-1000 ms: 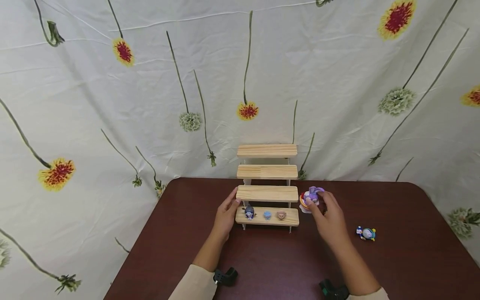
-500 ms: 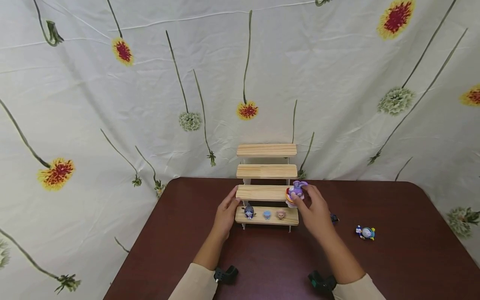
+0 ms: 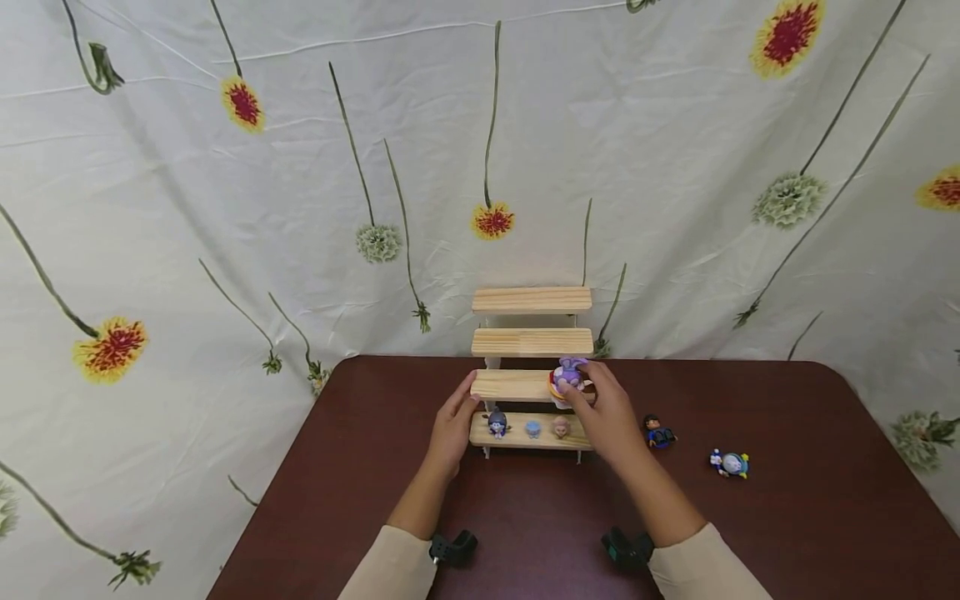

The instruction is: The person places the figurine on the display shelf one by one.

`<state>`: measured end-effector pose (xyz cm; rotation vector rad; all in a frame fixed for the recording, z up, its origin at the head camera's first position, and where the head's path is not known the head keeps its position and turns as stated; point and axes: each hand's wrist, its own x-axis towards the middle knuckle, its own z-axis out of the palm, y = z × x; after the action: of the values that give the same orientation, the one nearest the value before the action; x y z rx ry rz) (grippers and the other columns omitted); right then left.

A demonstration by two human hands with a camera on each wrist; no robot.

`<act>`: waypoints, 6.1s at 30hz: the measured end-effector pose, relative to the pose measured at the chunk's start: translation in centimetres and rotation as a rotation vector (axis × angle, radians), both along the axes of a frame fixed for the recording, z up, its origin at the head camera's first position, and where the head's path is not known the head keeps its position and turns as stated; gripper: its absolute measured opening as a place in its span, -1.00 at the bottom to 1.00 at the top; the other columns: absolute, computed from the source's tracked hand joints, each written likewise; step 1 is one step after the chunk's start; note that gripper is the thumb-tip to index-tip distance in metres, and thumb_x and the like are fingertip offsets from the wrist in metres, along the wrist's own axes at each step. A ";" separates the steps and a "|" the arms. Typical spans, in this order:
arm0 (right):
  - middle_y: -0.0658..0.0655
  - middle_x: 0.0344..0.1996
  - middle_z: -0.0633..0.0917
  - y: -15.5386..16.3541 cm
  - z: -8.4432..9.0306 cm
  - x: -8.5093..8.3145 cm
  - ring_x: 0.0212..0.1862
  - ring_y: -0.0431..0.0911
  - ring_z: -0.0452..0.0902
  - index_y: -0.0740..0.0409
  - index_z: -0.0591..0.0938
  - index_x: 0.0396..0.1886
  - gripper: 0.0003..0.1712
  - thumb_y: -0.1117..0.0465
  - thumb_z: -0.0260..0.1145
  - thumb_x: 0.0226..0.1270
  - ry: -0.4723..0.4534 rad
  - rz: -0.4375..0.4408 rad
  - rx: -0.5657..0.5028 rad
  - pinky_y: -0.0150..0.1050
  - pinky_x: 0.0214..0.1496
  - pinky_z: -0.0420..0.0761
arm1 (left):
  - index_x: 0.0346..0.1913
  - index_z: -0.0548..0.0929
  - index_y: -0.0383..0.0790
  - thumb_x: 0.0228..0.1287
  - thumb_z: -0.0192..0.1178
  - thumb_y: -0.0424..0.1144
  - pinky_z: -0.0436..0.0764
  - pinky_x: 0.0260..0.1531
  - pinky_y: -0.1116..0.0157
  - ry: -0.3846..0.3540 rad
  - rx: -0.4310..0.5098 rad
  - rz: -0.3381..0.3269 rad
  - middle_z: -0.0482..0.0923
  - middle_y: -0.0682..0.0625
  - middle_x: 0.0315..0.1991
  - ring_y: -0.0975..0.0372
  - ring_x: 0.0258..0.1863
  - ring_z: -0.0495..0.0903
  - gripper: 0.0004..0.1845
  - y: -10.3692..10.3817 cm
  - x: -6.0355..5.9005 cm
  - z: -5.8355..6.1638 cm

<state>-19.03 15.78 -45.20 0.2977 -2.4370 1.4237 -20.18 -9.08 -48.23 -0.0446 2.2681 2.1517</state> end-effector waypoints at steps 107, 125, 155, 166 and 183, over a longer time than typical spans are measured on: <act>0.21 0.18 0.55 6.9 -1.7 1.0 0.07 -0.14 0.47 0.18 0.50 0.33 -0.49 0.02 0.22 0.54 -0.042 -0.159 0.044 -0.62 -0.02 0.41 | 0.44 0.47 0.06 0.50 0.14 -0.17 0.53 -0.12 0.27 -0.041 -0.016 0.022 0.65 -0.07 -0.04 0.20 -0.13 0.53 -0.51 -0.2 -0.8 -0.1; 0.32 0.20 0.50 10.5 -4.7 1.6 0.16 0.17 0.50 0.26 0.44 0.39 -0.41 -0.03 0.13 0.59 -0.179 -0.190 0.132 -0.29 0.07 0.56 | 0.43 0.47 0.12 0.51 0.12 -0.17 0.50 -0.08 0.27 -0.039 -0.025 0.031 0.64 -0.07 -0.04 0.18 -0.09 0.53 -0.52 -0.1 -0.8 -0.1; 0.52 0.28 0.44 12.0 -7.2 1.8 0.26 0.40 0.41 0.38 0.29 0.46 -0.20 -0.14 0.16 0.54 -0.462 -0.099 0.230 0.25 0.12 0.51 | 0.43 0.47 0.12 0.50 0.13 -0.17 0.51 -0.08 0.24 -0.039 0.002 0.017 0.63 0.00 -0.11 0.16 -0.12 0.53 -0.52 -0.2 -0.8 -0.1; 0.50 0.38 0.39 12.1 -7.3 1.7 0.32 0.41 0.36 0.31 0.26 0.50 -0.12 -0.23 0.19 0.49 -0.536 -0.108 0.212 0.28 0.15 0.50 | 0.43 0.47 0.12 0.51 0.13 -0.19 0.49 -0.13 0.25 -0.040 0.010 0.007 0.61 0.04 -0.16 0.13 -0.15 0.50 -0.52 -0.2 -0.8 0.0; 0.49 0.42 0.35 11.7 -7.3 2.3 0.36 0.38 0.30 0.26 0.24 0.54 -0.13 -0.21 0.18 0.50 -0.498 -0.116 0.066 0.25 0.21 0.48 | 0.43 0.47 0.11 0.51 0.13 -0.17 0.50 -0.09 0.26 -0.035 0.000 0.015 0.62 0.03 -0.14 0.19 -0.14 0.51 -0.52 -0.1 -0.8 -0.2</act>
<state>-16.76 27.52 -52.50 -0.2116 -2.8336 1.5091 -20.99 -9.22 -48.45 -0.0995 2.2563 2.1401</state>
